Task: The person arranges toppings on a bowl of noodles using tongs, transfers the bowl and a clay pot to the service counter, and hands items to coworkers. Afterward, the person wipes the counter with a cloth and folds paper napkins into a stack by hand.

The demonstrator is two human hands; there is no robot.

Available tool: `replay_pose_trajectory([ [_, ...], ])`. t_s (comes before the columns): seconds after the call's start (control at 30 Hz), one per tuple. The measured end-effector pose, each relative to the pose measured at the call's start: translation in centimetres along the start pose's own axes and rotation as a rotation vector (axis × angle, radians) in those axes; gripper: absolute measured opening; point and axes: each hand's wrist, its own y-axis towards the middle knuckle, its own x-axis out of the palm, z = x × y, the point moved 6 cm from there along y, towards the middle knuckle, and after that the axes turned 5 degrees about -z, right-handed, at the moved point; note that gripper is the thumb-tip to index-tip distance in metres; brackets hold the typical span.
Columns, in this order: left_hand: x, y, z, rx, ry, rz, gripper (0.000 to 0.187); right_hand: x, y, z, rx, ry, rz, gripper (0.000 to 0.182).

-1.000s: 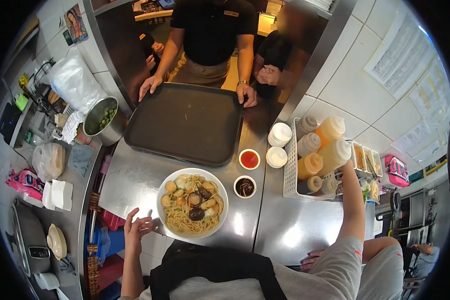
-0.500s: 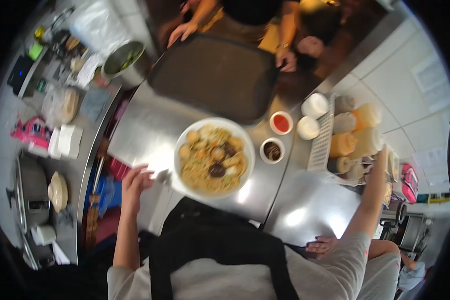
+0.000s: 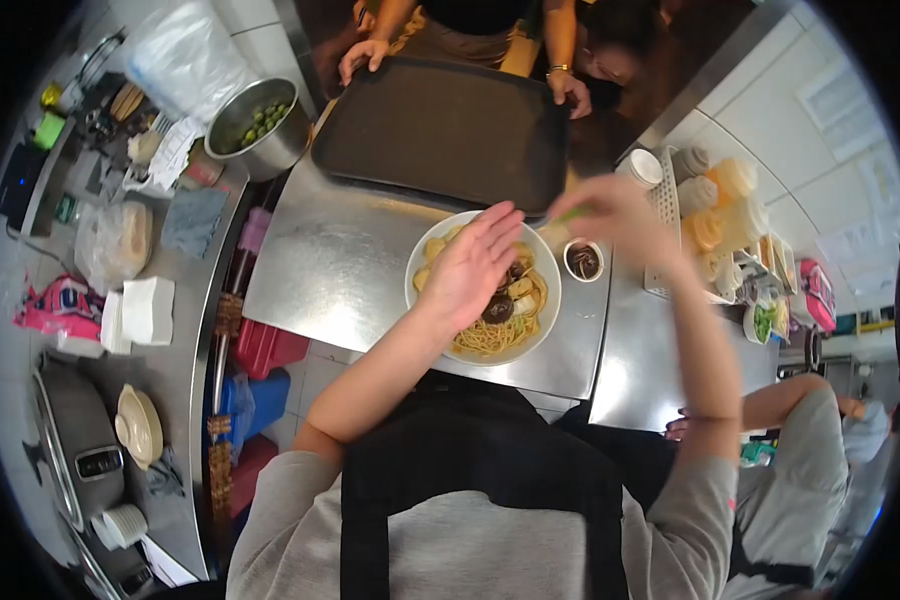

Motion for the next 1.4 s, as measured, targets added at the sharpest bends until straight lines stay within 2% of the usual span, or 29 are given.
replay_pose_trajectory([
  [0.07,-2.4,0.3,-0.1,0.110,0.115,0.087,0.049,6.7,3.2,1.1,-0.181,-0.501,0.093,0.018],
  [0.1,-3.1,0.2,0.1,0.106,0.121,0.071,0.049,8.8,4.1,2.5,-0.012,-0.445,0.043,0.018],
  [0.17,-4.7,-0.4,0.5,0.061,0.215,0.138,0.049,10.5,4.4,3.1,-0.059,-0.466,0.047,0.016],
  [0.3,-5.3,-0.7,0.6,0.026,0.209,0.087,0.048,9.4,3.3,0.5,-0.106,-0.489,0.085,0.014],
  [0.37,-4.7,-1.2,1.1,0.057,0.269,0.071,0.046,7.8,2.5,-0.7,-0.142,-0.347,0.277,0.013],
  [0.4,-4.1,-1.2,1.4,0.095,0.326,0.051,0.045,7.9,2.2,-0.8,-0.258,-0.359,0.362,0.011],
  [0.43,-4.0,-1.4,1.6,0.105,0.454,0.078,0.043,9.3,2.4,1.1,-0.245,-0.491,0.314,0.013],
  [0.47,-4.0,-1.5,1.9,0.116,0.581,0.092,0.042,11.1,2.1,2.2,-0.141,-0.832,0.080,0.017],
  [0.5,-4.2,-1.9,2.3,0.150,0.660,0.101,0.038,12.2,1.6,2.7,-0.255,-0.819,0.037,0.019],
  [0.53,-4.4,-2.3,2.9,0.152,0.748,0.122,0.037,11.9,1.0,2.0,-0.250,-0.684,0.046,0.022],
  [0.67,-4.9,-3.1,4.4,0.201,0.781,0.207,0.032,8.5,-0.4,-0.1,-0.094,-0.584,0.036,0.023],
  [0.7,-5.2,-3.3,5.0,0.225,0.783,0.269,0.031,7.7,-1.5,-0.5,-0.216,-0.665,0.037,0.022],
  [0.73,-5.1,-3.6,5.5,0.226,0.790,0.268,0.031,6.8,-2.8,-0.9,-0.342,-0.743,0.037,0.021],
  [0.8,-5.6,-4.6,6.8,0.298,0.862,0.393,0.031,-0.7,-6.6,-3.2,-0.300,-0.655,0.244,0.019],
  [0.83,-6.1,-5.1,7.1,0.302,0.859,0.400,0.031,-5.3,-8.3,-1.1,-0.196,-0.809,0.400,0.018],
  [0.9,-7.5,-6.5,8.5,0.377,0.879,0.498,0.031,-15.9,-13.5,-0.3,-0.012,-0.455,0.774,0.016],
  [0.93,-7.9,-7.1,8.8,0.381,0.880,0.508,0.031,-21.3,-15.8,2.5,0.054,-0.655,0.934,0.016],
  [0.97,-8.3,-7.9,9.3,0.413,0.898,0.577,0.031,-25.6,-18.2,5.9,0.140,-0.728,1.006,0.020],
  [1.03,-8.6,-9.4,9.7,0.451,0.915,0.659,0.031,-32.4,-21.3,15.0,0.360,-0.868,0.960,0.023],
  [1.07,-8.7,-10.1,9.8,0.461,0.940,0.726,0.031,-34.8,-22.3,20.4,0.477,-0.897,0.842,0.022],
  [1.1,-8.6,-10.8,9.8,0.469,0.965,0.792,0.032,-36.0,-22.6,24.9,0.592,-0.924,0.721,0.021],
  [1.13,-8.1,-11.2,9.8,0.452,1.009,0.827,0.032,-35.8,-22.6,27.2,0.636,-0.923,0.689,0.018],
  [1.2,-7.5,-12.1,9.4,0.430,1.030,0.848,0.032,-35.7,-22.5,31.3,0.672,-0.917,0.642,0.014],
  [1.27,-6.8,-12.5,8.7,0.418,1.067,0.875,0.032,-34.9,-21.1,35.2,0.669,-1.181,0.302,0.013],
  [1.37,-5.8,-12.8,7.9,0.352,1.134,0.922,0.033,-32.5,-20.9,33.3,0.673,-1.158,0.288,0.018],
  [1.4,-5.1,-12.7,7.7,0.336,1.166,0.918,0.033,-32.6,-20.5,34.1,0.738,-1.129,0.213,0.025],
])
